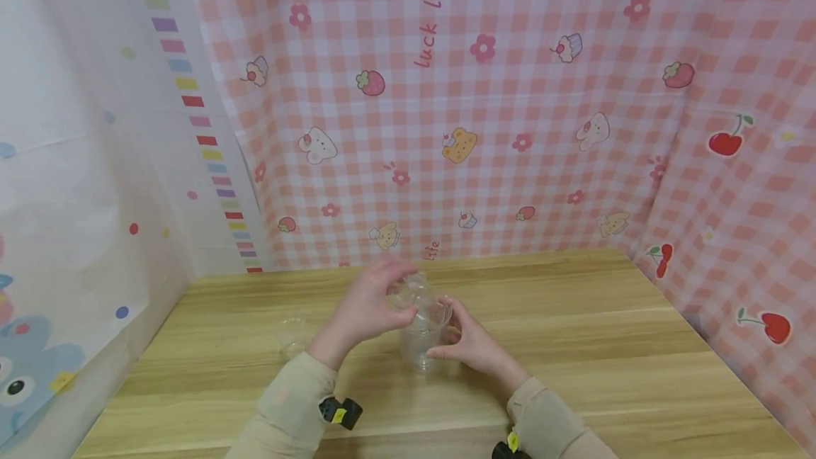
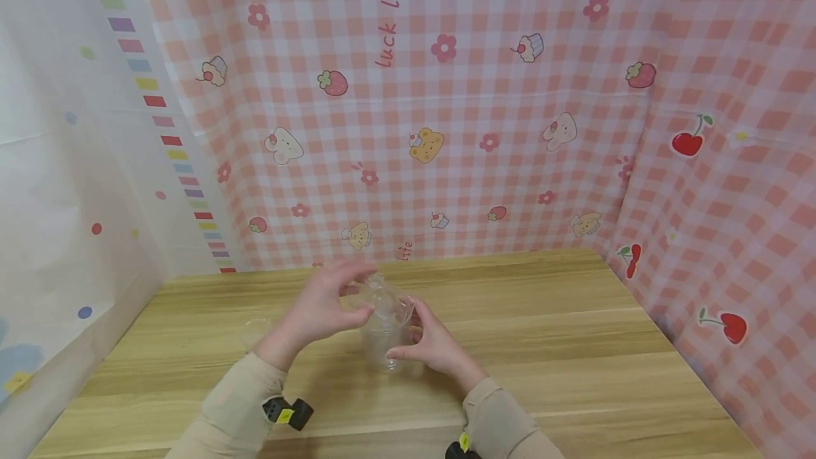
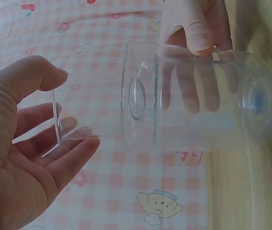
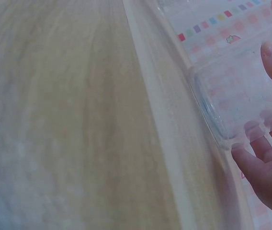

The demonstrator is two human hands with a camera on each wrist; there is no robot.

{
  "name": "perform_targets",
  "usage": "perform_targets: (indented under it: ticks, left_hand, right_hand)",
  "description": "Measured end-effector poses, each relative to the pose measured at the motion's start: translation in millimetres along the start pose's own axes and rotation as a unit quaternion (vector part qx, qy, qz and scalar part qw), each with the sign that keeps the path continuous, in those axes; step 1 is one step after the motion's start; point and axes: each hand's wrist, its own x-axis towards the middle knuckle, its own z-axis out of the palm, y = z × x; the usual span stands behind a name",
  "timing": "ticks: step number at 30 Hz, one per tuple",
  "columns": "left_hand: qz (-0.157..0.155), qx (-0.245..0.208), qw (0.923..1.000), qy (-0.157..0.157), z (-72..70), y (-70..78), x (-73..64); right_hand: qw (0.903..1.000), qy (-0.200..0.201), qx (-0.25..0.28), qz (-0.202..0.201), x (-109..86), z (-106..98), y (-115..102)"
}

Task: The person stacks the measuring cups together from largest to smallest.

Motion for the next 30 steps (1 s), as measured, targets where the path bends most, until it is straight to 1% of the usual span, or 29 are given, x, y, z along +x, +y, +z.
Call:
perform_targets:
  ticks: [7,12,20,27,30]
  left_hand:
    - [-0.014,0.014,0.9993,-0.032,4.5,-0.6,1.4]
    - [-0.017,0.023,0.9984,-0.048,5.1,1.5,2.2]
    - [-0.028,0.043,0.9953,-0.083,7.3,-0.6,6.2]
    - [-0.015,0.066,0.9919,-0.107,8.1,-0.3,10.9]
    - [-0.015,0.07,0.9901,-0.121,8.0,0.5,13.1]
  right_hand:
    - [1.0,-0.004,-0.004,-0.002,0.7,-0.7,1.0]
    - [1.0,-0.003,-0.004,0.0,0.5,-1.3,1.1]
    - [1.0,-0.001,-0.005,-0.004,0.7,-1.1,1.2]
    - [1.0,-0.002,-0.007,0.001,0.8,-1.8,2.8]
    - [1.0,-0.004,-0.005,0.0,0.7,-1.9,2.6]
